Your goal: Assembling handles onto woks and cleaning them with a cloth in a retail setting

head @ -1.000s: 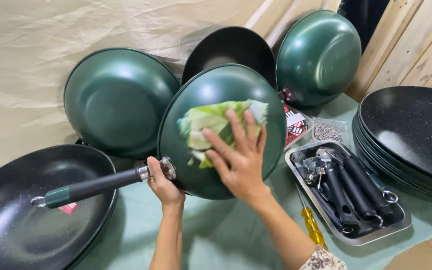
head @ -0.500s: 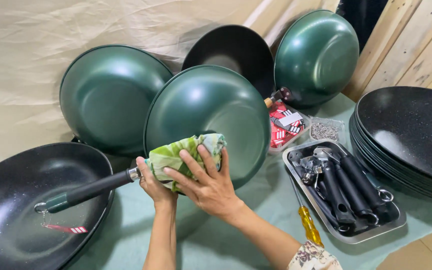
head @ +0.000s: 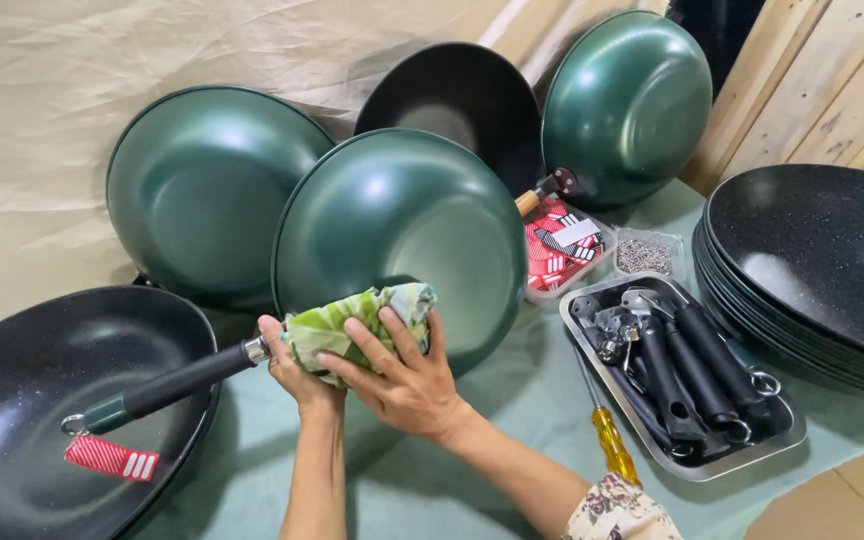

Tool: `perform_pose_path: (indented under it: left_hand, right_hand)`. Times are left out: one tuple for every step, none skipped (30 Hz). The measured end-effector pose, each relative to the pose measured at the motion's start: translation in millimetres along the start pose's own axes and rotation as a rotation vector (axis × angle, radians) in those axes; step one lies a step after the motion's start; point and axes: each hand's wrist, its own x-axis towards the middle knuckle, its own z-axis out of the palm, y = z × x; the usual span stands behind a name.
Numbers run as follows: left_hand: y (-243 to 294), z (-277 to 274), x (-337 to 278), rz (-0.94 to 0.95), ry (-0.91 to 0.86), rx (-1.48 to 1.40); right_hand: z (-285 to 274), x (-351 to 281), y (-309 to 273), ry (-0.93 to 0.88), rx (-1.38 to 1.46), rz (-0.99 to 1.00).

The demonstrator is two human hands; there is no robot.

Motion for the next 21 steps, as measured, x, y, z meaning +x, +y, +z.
perform_pose_path:
  left_hand:
    - [4.0, 6.1, -5.6, -0.002, -0.007, 0.003]
    - [7.8, 10.5, -11.9, 0.013, -0.008, 0.024]
    - [11.9, 14.6, -17.9, 0.028, -0.009, 0.044]
    - [4.3, 9.9, -9.6, 0.028, -0.009, 0.043]
    - [-3.1, 4.9, -1.4, 0.047, -0.022, 0.014]
    - [-10.5, -0.8, 6.1, 0.066, -0.032, -0.016]
    - [-7.4, -0.9, 2.3, 0.066, -0.028, -0.018]
    - [-3.6, 0.6, 0.0, 0.056, -0.011, -0.030]
    - [-0.1, 2.3, -2.7, 0.045, 0.006, -0.043]
    - [-1.0, 2.3, -1.0, 0.046, 0.004, -0.043]
    - [-2.1, 2.2, 0.6, 0.042, -0.001, -0.068]
    - [-3.6, 1.2, 1.8, 0.035, -0.005, -0.091]
    - [-5.2, -0.7, 1.8, 0.033, -0.006, -0.089]
    - [-6.1, -1.5, 2.8, 0.038, 0.007, -0.079]
    - [-7.0, -2.1, 3.6, 0.042, 0.020, -0.069]
    - [-5.0, -1.4, 1.8, 0.043, 0.017, -0.068]
    - [-3.1, -0.7, 0.1, 0.047, 0.024, -0.060]
    - [-1.5, 0.3, -1.7, 0.050, 0.032, -0.054]
    - [-1.9, 1.9, -0.5, 0.051, 0.029, -0.054]
    - [-2.1, 1.4, -0.4, 0.059, 0.029, -0.047]
    - [-2.2, 0.7, 0.0, 0.067, 0.030, -0.040]
  right_hand:
    - [-1.6, 3.9, 6.7, 0.002, -0.006, 0.005]
    - [-3.8, 7.0, 12.8, 0.009, -0.008, 0.015]
    - [-5.9, 10.2, 18.4, 0.015, -0.011, 0.026]
    - [-8.3, 15.0, 30.0, 0.015, -0.011, 0.026]
    - [-10.8, 20.0, 41.4, 0.005, 0.010, 0.101]
    - [-13.8, 24.6, 52.6, -0.007, 0.033, 0.174]
    - [-13.8, 21.3, 67.7, -0.008, 0.035, 0.172]
    - [-12.9, 19.0, 83.1, -0.029, 0.013, 0.259]
    - [-12.1, 16.7, 98.8, -0.051, -0.010, 0.346]
    - [-8.1, 10.7, 114.4, -0.049, -0.010, 0.347]
    - [-4.1, 4.5, 130.1, 0.004, 0.139, 0.535]
    - [-0.7, -2.6, 145.3, 0.055, 0.289, 0.723]
    - [-1.1, -5.2, 147.7, 0.055, 0.287, 0.725]
    - [-0.1, -6.3, 150.6, 0.166, 0.541, 0.981]
    - [0.7, -7.4, 153.5, 0.279, 0.800, 1.230]
    - [1.5, -7.5, 155.2, 0.283, 0.800, 1.231]
    - [2.3, -7.6, 156.9, 0.302, 0.797, 1.247]
    - [3.3, -7.6, 159.1, 0.321, 0.793, 1.261]
    - [-5.7, 3.6, 153.5, 0.324, 0.793, 1.261]
    - [-15.4, 13.4, 146.4, 0.258, 0.631, 1.089]
    - [-25.0, 23.2, 139.3, 0.191, 0.472, 0.915]
